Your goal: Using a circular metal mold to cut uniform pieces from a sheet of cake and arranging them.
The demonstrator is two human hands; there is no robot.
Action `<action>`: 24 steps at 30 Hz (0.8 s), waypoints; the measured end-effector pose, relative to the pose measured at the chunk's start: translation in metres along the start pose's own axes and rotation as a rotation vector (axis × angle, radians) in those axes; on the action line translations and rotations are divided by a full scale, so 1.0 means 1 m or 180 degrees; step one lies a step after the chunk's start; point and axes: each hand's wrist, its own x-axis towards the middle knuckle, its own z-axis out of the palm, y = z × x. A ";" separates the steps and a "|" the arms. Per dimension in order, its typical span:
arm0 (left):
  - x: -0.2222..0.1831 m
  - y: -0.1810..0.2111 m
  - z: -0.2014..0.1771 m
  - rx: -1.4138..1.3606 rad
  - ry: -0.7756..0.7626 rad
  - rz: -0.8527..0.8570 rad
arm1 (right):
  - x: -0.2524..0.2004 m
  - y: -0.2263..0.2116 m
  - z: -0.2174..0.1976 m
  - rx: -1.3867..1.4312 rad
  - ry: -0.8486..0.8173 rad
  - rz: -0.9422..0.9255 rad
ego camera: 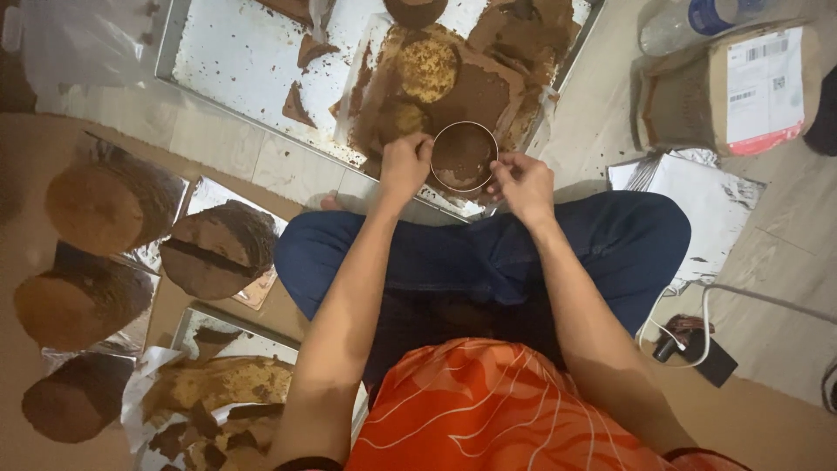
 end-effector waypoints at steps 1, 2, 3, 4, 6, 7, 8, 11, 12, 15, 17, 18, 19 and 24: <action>0.000 -0.001 0.001 -0.0007 0.0002 -0.0009 | 0.001 0.002 0.001 -0.0009 -0.0007 0.0000; 0.000 -0.003 0.002 0.0015 -0.0011 -0.0078 | 0.002 0.004 0.002 0.0019 0.0005 -0.0018; -0.001 -0.005 0.003 0.0038 -0.0024 -0.0148 | 0.003 0.006 0.004 0.0046 0.0016 -0.0035; -0.001 -0.003 0.002 0.0031 -0.0015 -0.0154 | 0.003 0.006 0.004 0.0038 0.0010 -0.0042; -0.001 -0.001 0.000 0.0015 -0.0050 -0.0234 | 0.003 0.006 0.004 0.0117 0.0009 0.0082; -0.001 -0.001 -0.001 0.0006 -0.0042 -0.0241 | 0.002 0.004 0.003 0.0107 0.0003 0.0076; -0.001 -0.001 -0.001 0.0011 -0.0037 -0.0198 | 0.002 0.003 0.003 0.0160 0.0008 0.0063; 0.002 -0.006 0.003 0.0007 -0.0028 -0.0132 | 0.001 0.001 0.002 0.0206 -0.0003 0.0050; 0.004 -0.009 0.005 0.0011 -0.0030 -0.0095 | 0.001 0.001 0.001 0.0215 -0.0006 0.0052; 0.004 -0.008 0.006 -0.0047 0.0020 -0.0145 | -0.002 -0.002 0.002 0.0357 -0.0021 0.0105; 0.001 -0.002 0.002 -0.0049 -0.0004 -0.0148 | -0.003 -0.002 0.000 0.0337 -0.0048 0.0139; 0.000 0.001 -0.001 -0.0043 -0.0024 -0.0152 | -0.003 -0.002 0.000 0.0325 -0.0078 0.0169; 0.000 0.002 -0.002 -0.0045 -0.0023 -0.0154 | -0.003 -0.003 0.000 0.0322 -0.0080 0.0168; -0.003 0.005 -0.006 0.0004 -0.0098 -0.0150 | -0.003 0.000 0.002 0.0307 -0.0147 0.0250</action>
